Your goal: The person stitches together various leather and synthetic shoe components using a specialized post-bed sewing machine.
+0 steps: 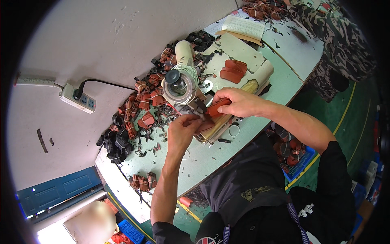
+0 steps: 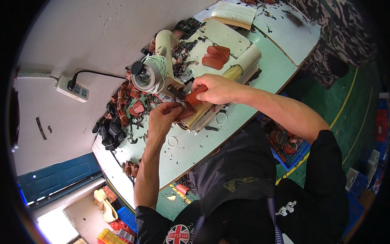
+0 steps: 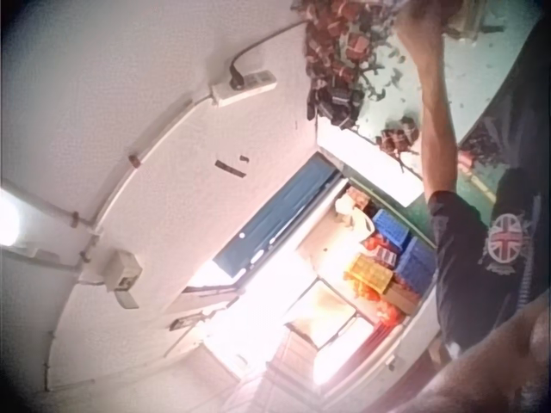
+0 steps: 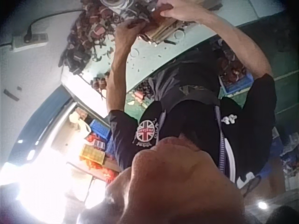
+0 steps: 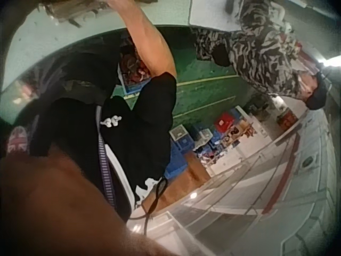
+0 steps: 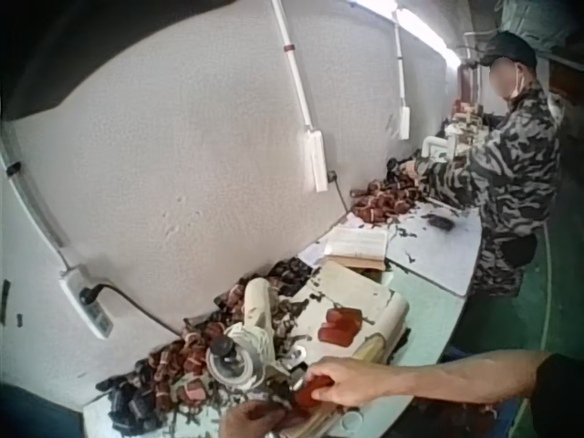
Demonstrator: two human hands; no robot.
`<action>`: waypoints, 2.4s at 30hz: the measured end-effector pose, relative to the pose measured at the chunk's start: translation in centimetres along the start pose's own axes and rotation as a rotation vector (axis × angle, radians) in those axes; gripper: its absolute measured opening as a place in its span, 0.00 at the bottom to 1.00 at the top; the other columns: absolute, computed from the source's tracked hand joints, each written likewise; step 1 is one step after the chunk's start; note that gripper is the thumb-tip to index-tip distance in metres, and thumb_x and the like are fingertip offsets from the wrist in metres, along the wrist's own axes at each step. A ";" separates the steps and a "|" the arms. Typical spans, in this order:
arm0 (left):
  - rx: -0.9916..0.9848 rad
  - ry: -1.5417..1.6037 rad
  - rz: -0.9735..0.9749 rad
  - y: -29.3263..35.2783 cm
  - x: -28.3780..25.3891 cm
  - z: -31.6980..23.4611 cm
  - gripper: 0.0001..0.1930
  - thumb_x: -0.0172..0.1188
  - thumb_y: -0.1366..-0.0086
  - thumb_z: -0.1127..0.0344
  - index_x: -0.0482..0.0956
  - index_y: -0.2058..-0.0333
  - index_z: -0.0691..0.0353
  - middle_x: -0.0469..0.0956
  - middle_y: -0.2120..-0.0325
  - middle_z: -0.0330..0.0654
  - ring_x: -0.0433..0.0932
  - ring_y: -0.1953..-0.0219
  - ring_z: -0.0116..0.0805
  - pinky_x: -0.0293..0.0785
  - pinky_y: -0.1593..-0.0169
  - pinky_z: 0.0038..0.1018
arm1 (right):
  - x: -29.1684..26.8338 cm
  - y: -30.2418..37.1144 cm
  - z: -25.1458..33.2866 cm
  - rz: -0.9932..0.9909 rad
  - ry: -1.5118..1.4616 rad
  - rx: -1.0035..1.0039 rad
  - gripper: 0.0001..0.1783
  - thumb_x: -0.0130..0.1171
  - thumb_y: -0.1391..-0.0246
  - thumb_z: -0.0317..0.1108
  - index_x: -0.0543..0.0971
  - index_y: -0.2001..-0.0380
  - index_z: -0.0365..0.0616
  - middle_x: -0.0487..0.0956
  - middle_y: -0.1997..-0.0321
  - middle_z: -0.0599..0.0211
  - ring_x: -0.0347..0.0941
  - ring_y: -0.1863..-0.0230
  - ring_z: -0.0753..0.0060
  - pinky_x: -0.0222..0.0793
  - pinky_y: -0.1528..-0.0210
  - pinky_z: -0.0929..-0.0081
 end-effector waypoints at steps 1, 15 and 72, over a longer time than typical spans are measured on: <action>-0.001 0.000 0.002 0.1 0.0 0.2 0.12 0.63 0.40 0.68 0.82 0.59 0.68 0.84 0.70 0.45 0.80 0.71 0.25 0.76 0.66 0.22 | -0.1 0.1 0.1 0.000 -0.001 0.002 0.14 0.58 0.45 0.28 0.75 0.54 0.38 0.78 0.60 0.62 0.74 0.61 0.75 0.71 0.56 0.75; 0.036 -0.035 -0.061 0.0 0.0 0.2 0.14 0.64 0.43 0.67 0.82 0.58 0.65 0.85 0.67 0.43 0.82 0.67 0.27 0.76 0.61 0.24 | 0.2 0.1 0.4 0.028 -0.100 0.106 0.14 0.58 0.45 0.27 0.75 0.54 0.37 0.77 0.59 0.65 0.73 0.59 0.76 0.70 0.54 0.75; -0.230 0.062 0.261 0.9 0.0 -0.7 0.15 0.57 0.33 0.59 0.79 0.65 0.69 0.82 0.74 0.43 0.82 0.75 0.30 0.73 0.74 0.20 | 1.3 2.5 0.9 -0.403 0.516 -0.286 0.13 0.61 0.47 0.34 0.76 0.58 0.43 0.74 0.67 0.61 0.71 0.60 0.53 0.68 0.57 0.60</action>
Point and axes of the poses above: each hand's wrist, its own y-axis away from the middle knuckle, its own x-axis out of the palm, z = x × y, the point moved 5 cm from there along -y, towards the middle knuckle
